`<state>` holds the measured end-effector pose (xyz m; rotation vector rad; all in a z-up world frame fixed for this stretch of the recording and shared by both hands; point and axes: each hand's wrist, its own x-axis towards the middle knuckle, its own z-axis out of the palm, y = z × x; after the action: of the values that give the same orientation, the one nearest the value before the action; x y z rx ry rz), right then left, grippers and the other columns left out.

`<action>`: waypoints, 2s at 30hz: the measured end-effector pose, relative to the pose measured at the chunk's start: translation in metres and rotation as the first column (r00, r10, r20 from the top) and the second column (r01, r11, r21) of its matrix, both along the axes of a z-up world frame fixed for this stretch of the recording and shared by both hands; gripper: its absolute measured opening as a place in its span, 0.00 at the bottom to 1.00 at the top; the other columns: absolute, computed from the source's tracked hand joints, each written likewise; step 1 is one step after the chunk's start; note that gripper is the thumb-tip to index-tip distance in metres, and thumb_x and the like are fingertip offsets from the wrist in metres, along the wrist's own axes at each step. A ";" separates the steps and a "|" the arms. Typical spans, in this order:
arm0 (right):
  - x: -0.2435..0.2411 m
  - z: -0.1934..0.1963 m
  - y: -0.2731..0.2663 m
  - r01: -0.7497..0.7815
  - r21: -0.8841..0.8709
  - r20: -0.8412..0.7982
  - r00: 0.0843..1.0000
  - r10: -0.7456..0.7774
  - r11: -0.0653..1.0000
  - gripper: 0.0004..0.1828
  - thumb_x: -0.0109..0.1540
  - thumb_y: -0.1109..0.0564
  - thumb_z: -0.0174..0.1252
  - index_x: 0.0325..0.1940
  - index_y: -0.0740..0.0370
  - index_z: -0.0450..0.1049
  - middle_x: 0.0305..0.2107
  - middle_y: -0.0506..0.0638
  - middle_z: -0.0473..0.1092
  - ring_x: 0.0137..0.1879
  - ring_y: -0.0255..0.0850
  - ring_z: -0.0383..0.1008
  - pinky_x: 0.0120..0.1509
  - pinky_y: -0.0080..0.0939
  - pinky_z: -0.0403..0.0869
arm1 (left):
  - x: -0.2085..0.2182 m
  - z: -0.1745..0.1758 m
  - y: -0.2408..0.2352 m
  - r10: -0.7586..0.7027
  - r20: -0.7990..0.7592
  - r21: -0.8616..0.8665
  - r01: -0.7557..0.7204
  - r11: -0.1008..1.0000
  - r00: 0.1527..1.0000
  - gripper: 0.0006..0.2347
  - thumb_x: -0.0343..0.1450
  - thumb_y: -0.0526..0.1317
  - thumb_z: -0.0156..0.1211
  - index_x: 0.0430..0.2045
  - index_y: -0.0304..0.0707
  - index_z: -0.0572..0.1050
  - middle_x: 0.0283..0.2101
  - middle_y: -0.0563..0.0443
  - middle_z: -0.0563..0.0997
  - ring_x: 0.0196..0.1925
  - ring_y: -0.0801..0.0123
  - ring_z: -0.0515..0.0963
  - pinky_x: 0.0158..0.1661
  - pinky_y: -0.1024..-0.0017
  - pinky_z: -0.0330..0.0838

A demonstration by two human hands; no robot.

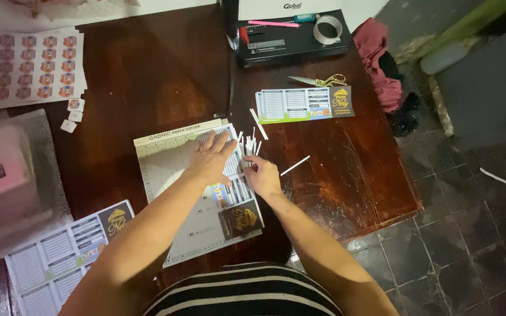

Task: Trim and cut printed paper sheets using a manual paper cutter and scissors.

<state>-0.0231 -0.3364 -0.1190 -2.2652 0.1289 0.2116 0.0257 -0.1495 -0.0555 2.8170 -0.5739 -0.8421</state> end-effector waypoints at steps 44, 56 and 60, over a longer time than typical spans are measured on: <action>-0.003 0.010 0.002 -0.027 0.019 0.074 0.997 0.025 0.999 0.18 0.57 0.57 0.59 0.51 0.54 0.81 0.25 0.61 0.76 0.32 0.53 0.80 0.40 0.49 0.77 | 0.001 -0.013 0.000 -0.015 0.010 -0.011 0.015 1.000 1.000 0.57 0.49 0.52 0.84 0.74 0.58 0.47 0.79 0.56 0.39 0.80 0.54 0.36 0.75 0.52 0.39; -0.003 0.007 0.002 -0.018 0.046 0.051 0.999 0.015 0.999 0.17 0.59 0.56 0.59 0.51 0.55 0.81 0.27 0.61 0.77 0.32 0.52 0.80 0.41 0.47 0.78 | -0.001 -0.008 0.002 -0.018 0.029 -0.010 0.019 1.000 0.999 0.56 0.51 0.52 0.82 0.74 0.58 0.47 0.79 0.55 0.41 0.80 0.53 0.37 0.74 0.52 0.40; -0.003 0.014 0.002 -0.020 0.024 0.011 1.000 0.019 1.000 0.18 0.59 0.57 0.59 0.53 0.55 0.81 0.27 0.61 0.77 0.32 0.51 0.80 0.41 0.47 0.77 | 0.001 -0.001 -0.004 -0.006 -0.006 0.019 0.006 1.000 1.000 0.56 0.51 0.53 0.82 0.74 0.60 0.46 0.79 0.57 0.39 0.81 0.55 0.36 0.75 0.53 0.38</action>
<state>-0.0257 -0.3342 -0.1053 -2.2445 0.0982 0.2100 0.0263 -0.1534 -0.0562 2.8302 -0.5770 -0.8610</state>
